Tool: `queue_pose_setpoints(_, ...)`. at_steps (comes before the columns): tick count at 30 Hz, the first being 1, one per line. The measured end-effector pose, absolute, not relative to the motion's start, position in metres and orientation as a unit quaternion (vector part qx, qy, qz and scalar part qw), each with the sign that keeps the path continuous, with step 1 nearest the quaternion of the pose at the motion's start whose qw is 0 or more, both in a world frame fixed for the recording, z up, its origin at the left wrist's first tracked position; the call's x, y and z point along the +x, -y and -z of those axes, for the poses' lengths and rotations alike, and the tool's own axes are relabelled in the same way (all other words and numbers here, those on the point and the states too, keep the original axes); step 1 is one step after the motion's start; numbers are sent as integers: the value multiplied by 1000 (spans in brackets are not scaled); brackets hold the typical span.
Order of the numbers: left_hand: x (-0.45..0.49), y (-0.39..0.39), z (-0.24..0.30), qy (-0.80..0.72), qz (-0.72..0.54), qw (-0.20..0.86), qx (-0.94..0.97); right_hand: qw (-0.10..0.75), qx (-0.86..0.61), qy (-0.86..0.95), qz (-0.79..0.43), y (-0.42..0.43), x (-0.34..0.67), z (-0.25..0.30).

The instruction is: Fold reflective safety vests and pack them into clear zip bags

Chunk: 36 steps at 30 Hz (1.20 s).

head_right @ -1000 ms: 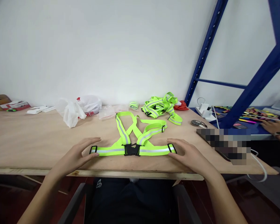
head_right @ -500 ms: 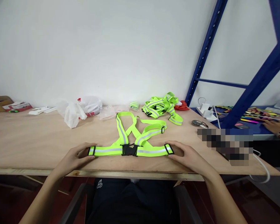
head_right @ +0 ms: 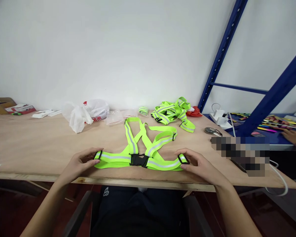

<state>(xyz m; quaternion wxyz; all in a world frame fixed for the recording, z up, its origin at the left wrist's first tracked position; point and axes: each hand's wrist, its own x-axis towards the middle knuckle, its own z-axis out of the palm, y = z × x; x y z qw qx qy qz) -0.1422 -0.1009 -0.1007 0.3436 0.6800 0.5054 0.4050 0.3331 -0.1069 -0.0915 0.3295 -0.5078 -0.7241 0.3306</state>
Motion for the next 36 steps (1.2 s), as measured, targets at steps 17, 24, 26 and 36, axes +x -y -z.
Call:
queue_pose_setpoints(17,-142,101,103,-519,-363,340,695,202,-534,748,-339,117,347,85)
queue_pose_setpoints(24,-141,101,100,-515,-340,319,719,180,-503,766,-357,127,335,67)
queue_pose_setpoints(26,-140,101,99,-511,-336,316,725,183,-503,767,-354,127,333,66)
queue_pose_setpoints(36,-147,107,92,-498,-289,326,750,243,-547,756,-264,121,356,83)
